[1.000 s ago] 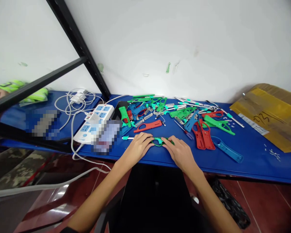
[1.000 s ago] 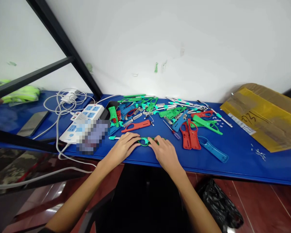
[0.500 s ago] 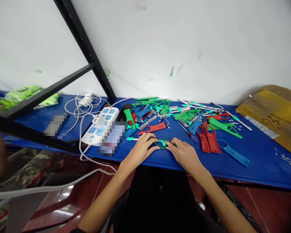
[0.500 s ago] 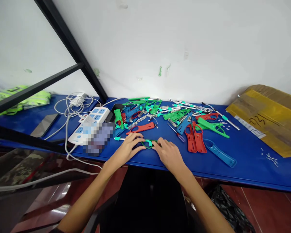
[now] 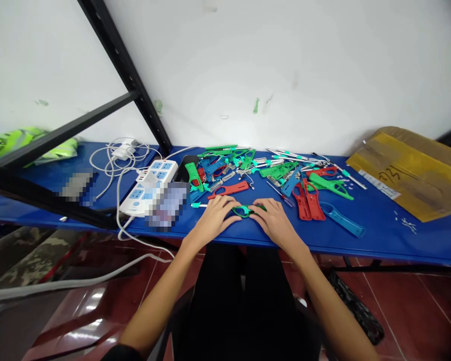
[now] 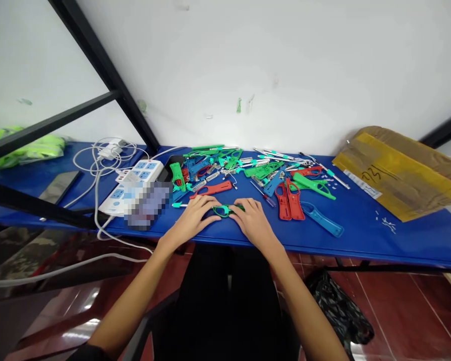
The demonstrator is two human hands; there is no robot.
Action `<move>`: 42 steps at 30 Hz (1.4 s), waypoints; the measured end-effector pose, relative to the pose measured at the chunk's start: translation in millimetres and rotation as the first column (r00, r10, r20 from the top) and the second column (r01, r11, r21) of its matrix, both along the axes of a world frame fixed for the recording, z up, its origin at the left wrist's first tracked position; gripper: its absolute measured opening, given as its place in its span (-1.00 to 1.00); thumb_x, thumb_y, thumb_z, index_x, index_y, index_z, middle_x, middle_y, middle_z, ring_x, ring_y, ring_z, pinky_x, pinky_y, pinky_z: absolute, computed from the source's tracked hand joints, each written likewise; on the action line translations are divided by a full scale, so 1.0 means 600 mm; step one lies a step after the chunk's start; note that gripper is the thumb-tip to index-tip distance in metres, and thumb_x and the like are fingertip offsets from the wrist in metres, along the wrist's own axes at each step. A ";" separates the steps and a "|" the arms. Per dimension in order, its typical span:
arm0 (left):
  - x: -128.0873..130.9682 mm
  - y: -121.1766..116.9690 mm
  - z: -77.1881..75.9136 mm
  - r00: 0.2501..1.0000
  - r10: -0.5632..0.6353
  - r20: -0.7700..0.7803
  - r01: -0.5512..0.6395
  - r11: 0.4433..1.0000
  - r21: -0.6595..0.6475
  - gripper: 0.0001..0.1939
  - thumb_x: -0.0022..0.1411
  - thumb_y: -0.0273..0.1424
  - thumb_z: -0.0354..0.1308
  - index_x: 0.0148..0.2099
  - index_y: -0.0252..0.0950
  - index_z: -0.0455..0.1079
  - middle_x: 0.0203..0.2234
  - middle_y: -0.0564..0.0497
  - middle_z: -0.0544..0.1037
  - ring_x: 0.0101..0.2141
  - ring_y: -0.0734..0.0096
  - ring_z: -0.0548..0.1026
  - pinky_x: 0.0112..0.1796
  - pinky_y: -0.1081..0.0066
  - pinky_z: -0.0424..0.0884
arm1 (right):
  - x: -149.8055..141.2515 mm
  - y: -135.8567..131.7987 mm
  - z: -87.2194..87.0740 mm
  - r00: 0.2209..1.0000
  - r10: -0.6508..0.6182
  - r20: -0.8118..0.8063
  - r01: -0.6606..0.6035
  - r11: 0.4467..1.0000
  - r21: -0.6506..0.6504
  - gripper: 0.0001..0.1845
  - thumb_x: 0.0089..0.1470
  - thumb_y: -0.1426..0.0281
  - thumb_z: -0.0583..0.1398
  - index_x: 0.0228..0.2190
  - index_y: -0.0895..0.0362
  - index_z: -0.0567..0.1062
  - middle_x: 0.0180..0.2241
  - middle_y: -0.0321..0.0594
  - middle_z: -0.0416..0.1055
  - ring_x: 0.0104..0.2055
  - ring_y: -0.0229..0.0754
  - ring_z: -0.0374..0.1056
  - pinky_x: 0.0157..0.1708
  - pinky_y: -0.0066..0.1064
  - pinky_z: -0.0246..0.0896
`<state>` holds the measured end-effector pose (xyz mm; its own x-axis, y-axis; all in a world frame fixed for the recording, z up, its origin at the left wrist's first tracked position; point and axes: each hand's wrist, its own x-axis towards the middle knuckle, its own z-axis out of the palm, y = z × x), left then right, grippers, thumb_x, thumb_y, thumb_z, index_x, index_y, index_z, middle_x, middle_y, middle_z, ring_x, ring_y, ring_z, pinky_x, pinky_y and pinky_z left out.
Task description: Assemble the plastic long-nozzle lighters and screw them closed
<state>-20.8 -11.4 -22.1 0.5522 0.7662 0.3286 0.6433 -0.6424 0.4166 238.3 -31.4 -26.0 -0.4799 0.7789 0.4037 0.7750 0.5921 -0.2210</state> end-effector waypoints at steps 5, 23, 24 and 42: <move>-0.002 0.004 0.000 1.000 -0.009 -0.013 0.009 1.000 -0.014 -0.63 0.55 -0.10 0.19 0.27 -0.12 0.47 0.19 -0.11 0.54 0.17 0.06 0.45 0.22 0.04 0.34 | 0.001 0.000 0.004 0.996 -0.012 -0.094 0.005 0.998 -0.070 -0.71 0.51 0.27 0.17 0.14 0.05 0.55 0.12 0.00 0.55 0.15 0.11 0.41 0.12 -0.06 0.32; 0.004 -0.003 0.002 0.998 -0.008 -0.068 0.014 0.996 0.091 -0.67 0.56 -0.15 0.18 0.21 -0.19 0.50 0.11 -0.13 0.59 0.09 0.06 0.48 0.11 0.10 0.42 | 0.018 0.046 0.043 0.998 0.068 -0.001 -0.066 0.977 -0.202 -0.75 0.49 0.35 0.17 -0.16 0.08 0.67 -0.04 -0.08 0.69 0.00 0.03 0.52 0.08 -0.13 0.23; 0.003 -0.003 0.002 0.998 -0.007 -0.066 0.013 0.996 0.090 -0.67 0.56 -0.15 0.18 0.21 -0.20 0.50 0.11 -0.13 0.59 0.09 0.06 0.48 0.11 0.10 0.42 | 0.017 0.052 0.050 0.996 0.089 0.015 -0.084 0.973 -0.215 -0.79 0.46 0.37 0.21 -0.19 0.08 0.67 -0.09 -0.09 0.70 -0.03 0.02 0.53 0.05 -0.15 0.23; 0.002 -0.002 -0.018 1.000 0.009 0.012 -0.010 0.990 0.141 -0.46 0.55 -0.10 0.20 0.45 -0.09 0.31 0.20 -0.15 0.55 0.17 0.02 0.52 0.22 0.01 0.43 | 0.085 0.057 0.054 0.944 -0.296 -0.147 0.295 0.955 -0.026 -0.56 0.54 0.24 0.01 0.25 0.07 0.48 0.08 0.03 0.63 0.02 0.04 0.59 0.07 -0.12 0.52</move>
